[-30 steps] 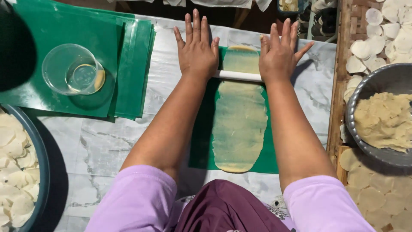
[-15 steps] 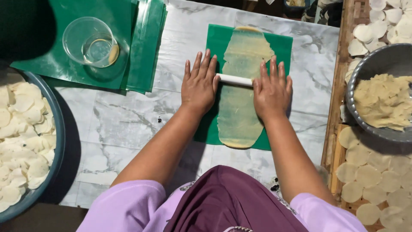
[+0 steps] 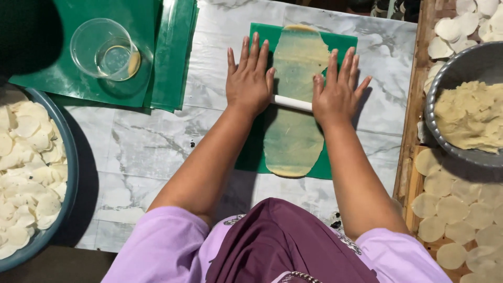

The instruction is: Flattening small portions of dough using a rolling pin on a mat.

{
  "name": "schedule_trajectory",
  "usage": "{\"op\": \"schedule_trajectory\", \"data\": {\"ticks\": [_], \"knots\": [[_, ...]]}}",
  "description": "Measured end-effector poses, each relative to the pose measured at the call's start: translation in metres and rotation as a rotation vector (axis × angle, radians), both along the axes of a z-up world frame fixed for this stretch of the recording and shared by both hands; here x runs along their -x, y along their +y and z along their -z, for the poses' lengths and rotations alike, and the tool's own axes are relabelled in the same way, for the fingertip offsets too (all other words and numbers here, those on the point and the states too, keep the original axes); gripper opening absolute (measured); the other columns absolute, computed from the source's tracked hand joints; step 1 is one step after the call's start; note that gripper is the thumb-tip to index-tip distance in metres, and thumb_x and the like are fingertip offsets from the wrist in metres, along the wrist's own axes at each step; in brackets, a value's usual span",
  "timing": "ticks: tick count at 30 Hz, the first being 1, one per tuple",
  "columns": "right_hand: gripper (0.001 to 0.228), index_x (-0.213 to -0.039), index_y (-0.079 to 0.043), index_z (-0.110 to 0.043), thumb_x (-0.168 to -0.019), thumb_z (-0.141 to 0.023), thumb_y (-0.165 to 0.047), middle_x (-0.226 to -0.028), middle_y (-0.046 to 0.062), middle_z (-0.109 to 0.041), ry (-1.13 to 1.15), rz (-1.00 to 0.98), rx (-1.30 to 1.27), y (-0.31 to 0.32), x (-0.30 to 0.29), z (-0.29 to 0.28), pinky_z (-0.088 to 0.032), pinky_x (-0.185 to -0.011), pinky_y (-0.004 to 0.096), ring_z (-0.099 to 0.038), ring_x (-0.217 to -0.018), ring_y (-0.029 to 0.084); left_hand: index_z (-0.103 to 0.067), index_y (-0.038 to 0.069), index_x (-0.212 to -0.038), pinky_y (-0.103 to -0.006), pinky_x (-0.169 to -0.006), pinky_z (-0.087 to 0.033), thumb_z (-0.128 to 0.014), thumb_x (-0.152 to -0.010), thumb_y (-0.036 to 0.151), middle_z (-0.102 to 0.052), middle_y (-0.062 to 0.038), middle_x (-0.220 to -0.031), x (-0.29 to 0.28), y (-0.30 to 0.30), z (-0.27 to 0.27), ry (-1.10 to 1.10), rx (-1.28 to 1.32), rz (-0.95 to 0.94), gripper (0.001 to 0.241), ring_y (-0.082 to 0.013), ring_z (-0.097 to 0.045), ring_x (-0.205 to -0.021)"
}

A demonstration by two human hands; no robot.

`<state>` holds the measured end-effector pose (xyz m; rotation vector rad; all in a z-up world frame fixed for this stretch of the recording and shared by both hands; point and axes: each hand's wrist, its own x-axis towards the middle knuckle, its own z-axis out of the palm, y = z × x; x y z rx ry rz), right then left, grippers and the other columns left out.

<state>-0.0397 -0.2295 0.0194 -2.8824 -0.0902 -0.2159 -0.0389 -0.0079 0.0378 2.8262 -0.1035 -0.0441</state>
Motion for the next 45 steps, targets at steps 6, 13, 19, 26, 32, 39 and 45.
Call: {"op": "schedule_trajectory", "data": {"ticks": [6,13,19,26,32,39,45], "knots": [[0.058,-0.163,-0.015,-0.04,-0.111,-0.044,-0.041,-0.17,0.019,-0.024,-0.013,-0.124,0.081,-0.001,0.064,0.002,-0.018,-0.118,0.069,-0.022,-0.157,0.035,-0.032,0.023,-0.165,-0.051,-0.129,-0.008,-0.033,-0.111,0.042,-0.017,-0.006,-0.174,0.076,0.002,0.0,-0.011,-0.043,0.005,0.057,-0.0288,-0.015,-0.16],[0.062,-0.164,-0.012,-0.036,-0.11,-0.047,-0.041,-0.169,0.018,-0.031,-0.108,-0.272,0.047,-0.017,0.134,0.008,-0.015,-0.12,0.063,-0.029,-0.155,0.036,-0.024,0.032,-0.167,-0.0488,-0.13,-0.01,-0.038,-0.111,0.047,-0.013,-0.001,-0.175,0.153,0.014,0.019,-0.008,-0.057,0.046,0.059,-0.0268,-0.013,-0.161],[0.056,-0.166,-0.02,-0.03,-0.114,-0.037,-0.042,-0.169,0.015,-0.033,0.061,-0.116,-0.128,-0.016,0.095,-0.02,-0.003,-0.115,0.078,-0.027,-0.157,0.033,-0.058,0.024,-0.147,-0.0587,-0.126,-0.008,-0.027,-0.11,0.059,-0.053,-0.008,-0.156,0.117,0.012,0.012,-0.155,-0.037,0.01,0.059,-0.0276,-0.044,-0.148],[0.059,-0.166,-0.02,-0.03,-0.113,-0.034,-0.047,-0.172,0.012,-0.012,0.098,-0.101,0.068,-0.012,0.107,0.001,-0.01,-0.119,0.07,-0.011,-0.159,0.029,-0.029,0.018,-0.165,-0.0526,-0.128,-0.011,-0.038,-0.109,0.042,-0.017,-0.007,-0.172,0.119,0.0,0.029,-0.156,-0.113,-0.009,0.062,-0.0273,-0.014,-0.159],[0.06,-0.162,-0.013,-0.04,-0.108,-0.046,-0.041,-0.17,0.016,-0.029,-0.041,-0.273,0.069,-0.028,0.166,0.013,-0.016,-0.117,0.075,-0.024,-0.157,0.034,-0.028,0.024,-0.166,-0.0476,-0.13,-0.013,-0.034,-0.112,0.046,-0.021,-0.005,-0.174,0.189,0.001,0.034,-0.089,-0.079,-0.019,0.06,-0.0269,-0.018,-0.16],[0.065,-0.164,-0.009,-0.029,-0.11,-0.043,-0.041,-0.171,0.015,-0.027,-0.045,-0.363,0.016,-0.043,0.215,0.025,-0.013,-0.121,0.069,-0.025,-0.158,0.031,-0.029,0.026,-0.166,-0.0465,-0.129,-0.014,-0.039,-0.11,0.046,-0.028,-0.003,-0.172,0.248,-0.002,0.042,-0.146,-0.078,-0.045,0.06,-0.0244,-0.023,-0.158],[0.071,-0.166,-0.013,-0.023,-0.107,-0.043,-0.047,-0.174,0.01,-0.019,0.032,-0.341,0.007,-0.044,0.237,0.019,-0.007,-0.121,0.072,-0.017,-0.16,0.029,-0.025,0.025,-0.167,-0.0493,-0.129,-0.014,-0.031,-0.111,0.047,-0.021,-0.004,-0.174,0.27,-0.004,0.036,-0.086,-0.024,-0.049,0.06,-0.0273,-0.017,-0.16]]}}
